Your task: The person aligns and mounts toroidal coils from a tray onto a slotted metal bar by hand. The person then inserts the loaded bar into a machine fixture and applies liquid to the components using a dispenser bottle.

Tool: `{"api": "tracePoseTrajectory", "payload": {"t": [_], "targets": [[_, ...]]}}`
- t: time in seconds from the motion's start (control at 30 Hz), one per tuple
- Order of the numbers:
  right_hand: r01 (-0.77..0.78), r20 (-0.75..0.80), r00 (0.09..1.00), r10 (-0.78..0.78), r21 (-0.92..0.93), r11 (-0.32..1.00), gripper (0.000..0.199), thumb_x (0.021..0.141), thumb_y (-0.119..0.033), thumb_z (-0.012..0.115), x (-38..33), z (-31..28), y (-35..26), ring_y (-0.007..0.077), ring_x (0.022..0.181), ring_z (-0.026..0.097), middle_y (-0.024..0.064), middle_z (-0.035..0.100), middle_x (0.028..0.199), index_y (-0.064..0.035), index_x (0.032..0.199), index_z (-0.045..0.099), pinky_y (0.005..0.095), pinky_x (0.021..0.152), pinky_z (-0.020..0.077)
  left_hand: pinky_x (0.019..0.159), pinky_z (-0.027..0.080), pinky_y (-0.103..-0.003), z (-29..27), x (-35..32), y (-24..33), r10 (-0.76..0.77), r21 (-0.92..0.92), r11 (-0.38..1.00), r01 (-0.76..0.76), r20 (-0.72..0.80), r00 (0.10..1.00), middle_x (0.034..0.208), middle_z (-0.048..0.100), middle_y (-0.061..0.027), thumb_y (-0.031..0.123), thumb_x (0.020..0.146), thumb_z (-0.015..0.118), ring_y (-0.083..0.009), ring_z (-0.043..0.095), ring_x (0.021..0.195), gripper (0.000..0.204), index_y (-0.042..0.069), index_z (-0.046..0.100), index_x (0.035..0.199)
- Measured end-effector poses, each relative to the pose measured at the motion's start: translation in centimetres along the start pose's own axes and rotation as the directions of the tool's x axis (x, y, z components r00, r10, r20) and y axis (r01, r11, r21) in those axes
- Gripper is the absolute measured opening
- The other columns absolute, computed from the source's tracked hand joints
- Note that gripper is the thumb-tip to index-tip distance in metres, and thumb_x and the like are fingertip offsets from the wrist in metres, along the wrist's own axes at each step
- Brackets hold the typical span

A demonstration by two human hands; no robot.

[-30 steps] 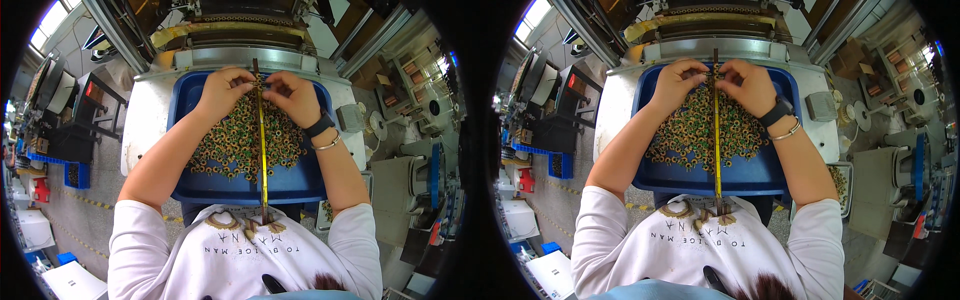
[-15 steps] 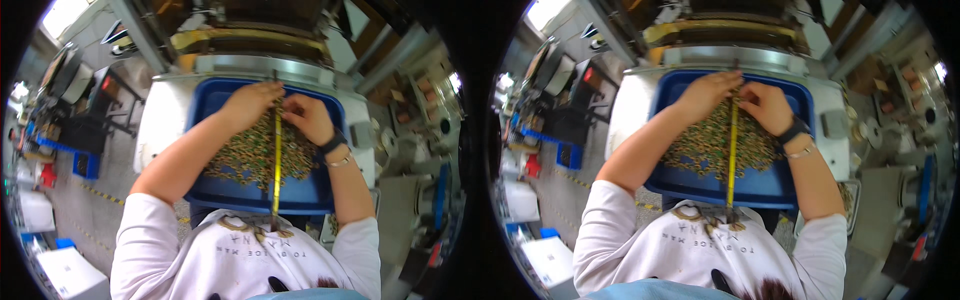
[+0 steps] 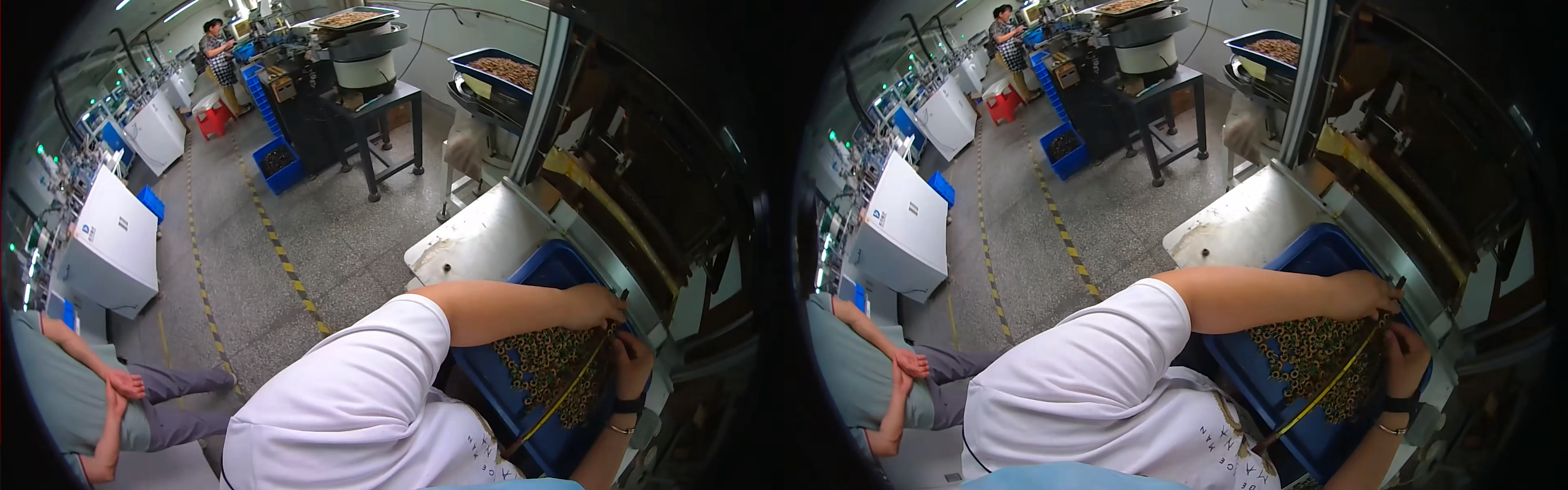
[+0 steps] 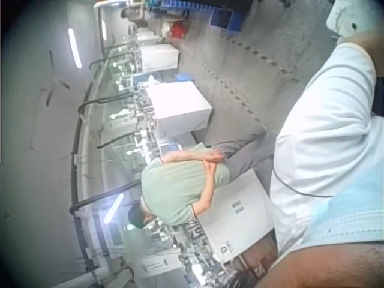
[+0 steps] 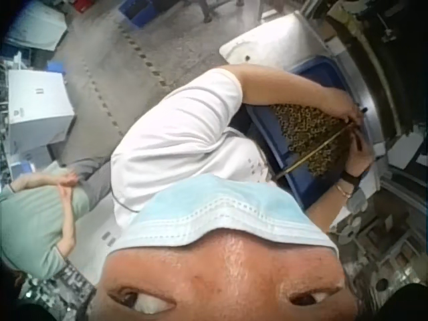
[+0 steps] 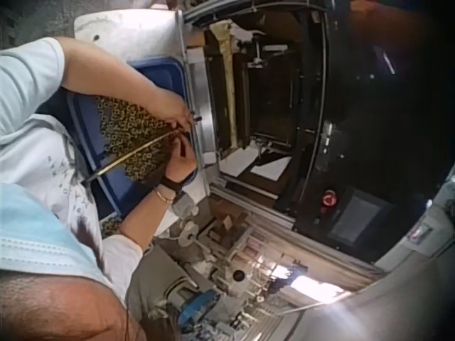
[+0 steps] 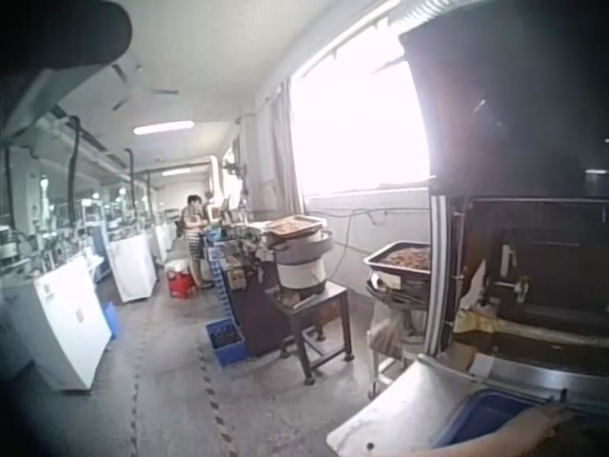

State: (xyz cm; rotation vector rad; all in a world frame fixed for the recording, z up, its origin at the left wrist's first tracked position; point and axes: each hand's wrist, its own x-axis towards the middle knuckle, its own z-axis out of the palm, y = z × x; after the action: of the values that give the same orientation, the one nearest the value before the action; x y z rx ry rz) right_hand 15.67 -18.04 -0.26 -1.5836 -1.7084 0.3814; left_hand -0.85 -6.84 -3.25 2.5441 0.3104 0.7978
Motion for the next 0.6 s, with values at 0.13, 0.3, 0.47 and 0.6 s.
{"api": "tracePoseTrajectory", "payload": {"t": [0.13,0.3,0.47,0.6], "targets": [[-0.108,0.077,0.989,0.125,-0.196,0.975,0.021,0.077,-0.008,0.059,0.5,-1.6,3.3,0.0241,0.074,0.061,0.0153,0.063,0.083,0.0004,0.096,0.061,0.0335,0.066,0.0468,0.090,0.040,-0.040,-2.1,0.2,0.8,-0.154,-0.015,0.988,0.154,-0.024,0.988,0.119,0.048,-0.0177,0.015,0.074,0.061,-0.0331,0.046,0.109,0.037,0.007,0.057,0.109],[0.097,0.141,0.989,-0.038,-0.438,0.894,0.025,0.073,-0.005,0.058,0.2,0.5,3.4,0.0343,0.090,0.055,0.0189,0.058,0.097,0.0000,0.098,0.060,0.0382,0.079,0.0435,0.082,0.043,-0.043,-1.7,-0.6,1.0,-0.288,0.252,0.949,0.192,0.438,0.852,0.100,0.057,-0.0187,0.020,0.074,0.059,-0.0338,0.053,0.097,0.030,0.005,0.060,0.100],[0.112,0.131,0.989,-0.066,-0.388,0.915,0.020,0.073,-0.005,0.057,0.2,0.2,2.9,0.0322,0.079,0.059,0.0181,0.061,0.086,0.0009,0.092,0.062,0.0378,0.071,0.0460,0.078,0.044,-0.041,-0.1,-1.0,-1.0,-0.323,0.289,0.929,0.232,0.321,0.890,0.089,0.060,-0.0174,0.018,0.073,0.059,-0.0336,0.055,0.091,0.025,0.005,0.060,0.094],[-0.087,0.166,0.976,0.140,-0.292,0.952,0.015,0.074,-0.004,0.057,0.4,-0.4,2.0,0.0257,0.064,0.059,0.0155,0.061,0.071,0.0022,0.086,0.064,0.0347,0.059,0.0467,0.075,0.044,-0.041,-0.3,-2.3,-1.6,-0.311,0.082,0.950,0.301,0.172,0.935,0.087,0.060,-0.0159,0.017,0.073,0.060,-0.0333,0.056,0.087,0.023,0.005,0.061,0.092]]}}
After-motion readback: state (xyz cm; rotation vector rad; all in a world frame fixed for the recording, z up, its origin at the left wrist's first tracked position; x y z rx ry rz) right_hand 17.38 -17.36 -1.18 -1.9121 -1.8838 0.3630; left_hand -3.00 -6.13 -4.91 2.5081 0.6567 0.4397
